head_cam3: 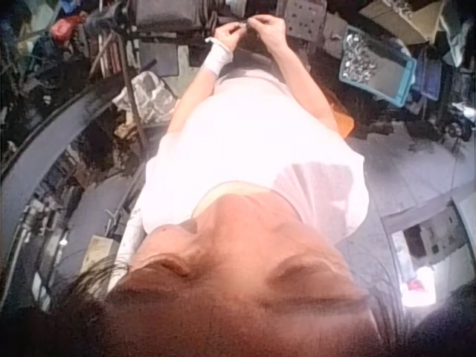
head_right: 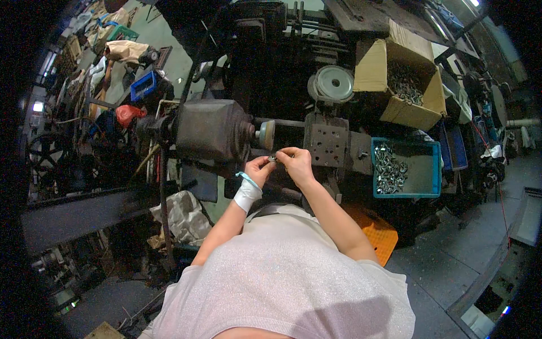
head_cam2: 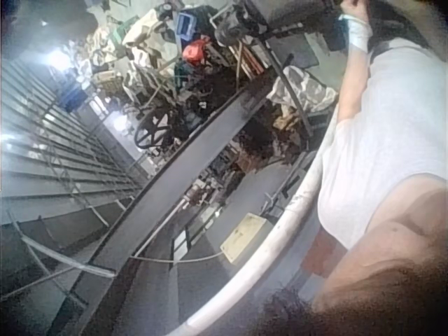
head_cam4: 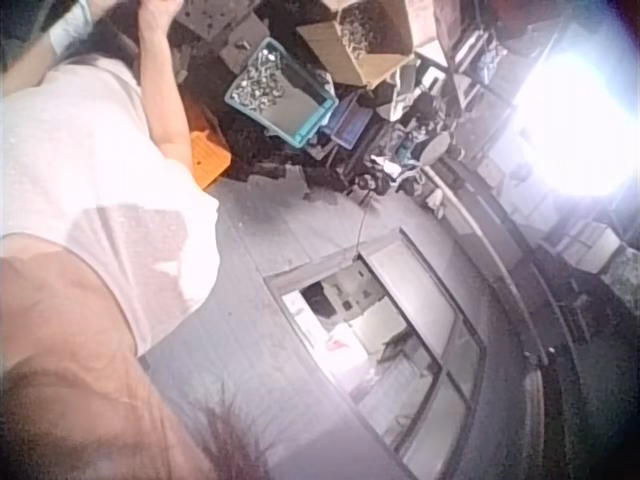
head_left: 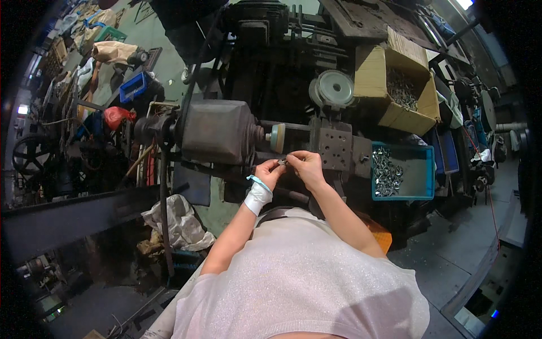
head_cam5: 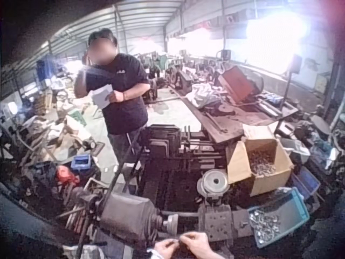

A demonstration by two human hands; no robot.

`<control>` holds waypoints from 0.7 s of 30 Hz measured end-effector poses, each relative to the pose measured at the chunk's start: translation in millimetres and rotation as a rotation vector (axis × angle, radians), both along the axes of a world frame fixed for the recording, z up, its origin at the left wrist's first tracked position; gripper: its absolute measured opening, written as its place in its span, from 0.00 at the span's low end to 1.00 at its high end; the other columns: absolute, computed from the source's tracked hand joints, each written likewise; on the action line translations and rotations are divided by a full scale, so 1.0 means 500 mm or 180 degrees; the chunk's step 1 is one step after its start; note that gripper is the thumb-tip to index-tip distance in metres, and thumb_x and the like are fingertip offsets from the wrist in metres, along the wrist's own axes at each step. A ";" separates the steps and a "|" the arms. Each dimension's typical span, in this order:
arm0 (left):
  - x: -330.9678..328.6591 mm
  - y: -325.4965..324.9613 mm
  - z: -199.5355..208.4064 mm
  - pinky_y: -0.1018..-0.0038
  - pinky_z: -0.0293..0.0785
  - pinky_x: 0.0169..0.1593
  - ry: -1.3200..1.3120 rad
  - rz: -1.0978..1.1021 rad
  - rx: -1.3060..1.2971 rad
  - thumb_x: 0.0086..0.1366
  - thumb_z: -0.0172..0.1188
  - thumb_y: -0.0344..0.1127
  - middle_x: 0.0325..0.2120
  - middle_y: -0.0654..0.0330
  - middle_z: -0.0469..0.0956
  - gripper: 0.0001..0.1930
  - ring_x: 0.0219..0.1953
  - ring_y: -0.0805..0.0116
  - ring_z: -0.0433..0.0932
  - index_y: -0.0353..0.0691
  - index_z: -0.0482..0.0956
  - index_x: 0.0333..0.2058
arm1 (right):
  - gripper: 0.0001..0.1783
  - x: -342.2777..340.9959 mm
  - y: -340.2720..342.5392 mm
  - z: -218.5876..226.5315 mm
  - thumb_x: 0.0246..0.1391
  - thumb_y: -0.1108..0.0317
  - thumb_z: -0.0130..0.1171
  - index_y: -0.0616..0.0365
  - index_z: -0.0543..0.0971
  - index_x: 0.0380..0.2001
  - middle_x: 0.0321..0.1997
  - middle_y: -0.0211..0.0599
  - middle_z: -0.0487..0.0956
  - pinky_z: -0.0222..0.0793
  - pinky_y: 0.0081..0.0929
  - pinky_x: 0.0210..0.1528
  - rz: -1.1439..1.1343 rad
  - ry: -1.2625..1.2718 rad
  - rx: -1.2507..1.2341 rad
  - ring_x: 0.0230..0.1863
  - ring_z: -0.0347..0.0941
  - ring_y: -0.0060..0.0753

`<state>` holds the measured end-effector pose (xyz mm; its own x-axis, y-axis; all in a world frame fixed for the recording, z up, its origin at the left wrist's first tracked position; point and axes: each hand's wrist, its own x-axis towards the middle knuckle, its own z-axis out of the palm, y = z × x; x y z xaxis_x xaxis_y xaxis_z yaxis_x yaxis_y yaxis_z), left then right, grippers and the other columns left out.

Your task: The person uses a bench grinder to smooth and shape small metal parts. They hold each piece with both hands against the rotating wheel, turning it to grind different sides, and then place the finished items into a blue plastic bin. A second person stands nearby holding a piece of paper.

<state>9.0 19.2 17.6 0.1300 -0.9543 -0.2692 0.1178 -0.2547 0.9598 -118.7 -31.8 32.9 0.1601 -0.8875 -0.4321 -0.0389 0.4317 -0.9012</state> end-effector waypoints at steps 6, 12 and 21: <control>0.005 -0.014 -0.010 0.84 0.52 0.15 0.0506 0.0005 0.0627 0.56 0.54 0.35 0.13 0.68 0.70 0.11 0.12 0.84 0.59 0.35 0.74 0.20 | 0.10 0.002 -0.014 -0.032 0.38 0.69 0.59 0.67 0.78 0.23 0.19 0.38 0.77 0.65 0.21 0.25 0.0026 0.0581 -0.0421 0.21 0.70 0.23; -0.008 -0.032 -0.031 0.80 0.59 0.19 -0.0058 0.0414 0.0601 0.54 0.54 0.33 0.13 0.63 0.72 0.11 0.15 0.79 0.65 0.33 0.73 0.17 | 0.09 0.023 -0.027 -0.019 0.39 0.70 0.58 0.67 0.78 0.23 0.16 0.34 0.74 0.60 0.17 0.18 -0.0113 0.0734 -0.0645 0.16 0.66 0.18; -0.019 -0.037 -0.026 0.82 0.51 0.15 -0.0152 0.0639 0.0246 0.56 0.53 0.34 0.11 0.68 0.67 0.11 0.11 0.82 0.59 0.36 0.72 0.18 | 0.08 0.036 -0.030 -0.017 0.39 0.71 0.58 0.67 0.78 0.22 0.17 0.38 0.75 0.63 0.20 0.21 -0.0247 0.0766 -0.0570 0.18 0.68 0.21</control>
<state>-0.5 0.9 4.8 0.3297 -0.8847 -0.3297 0.1283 -0.3040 0.9440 -100.8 -46.9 24.5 0.0011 -0.9585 -0.2850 -0.2335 0.2769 -0.9321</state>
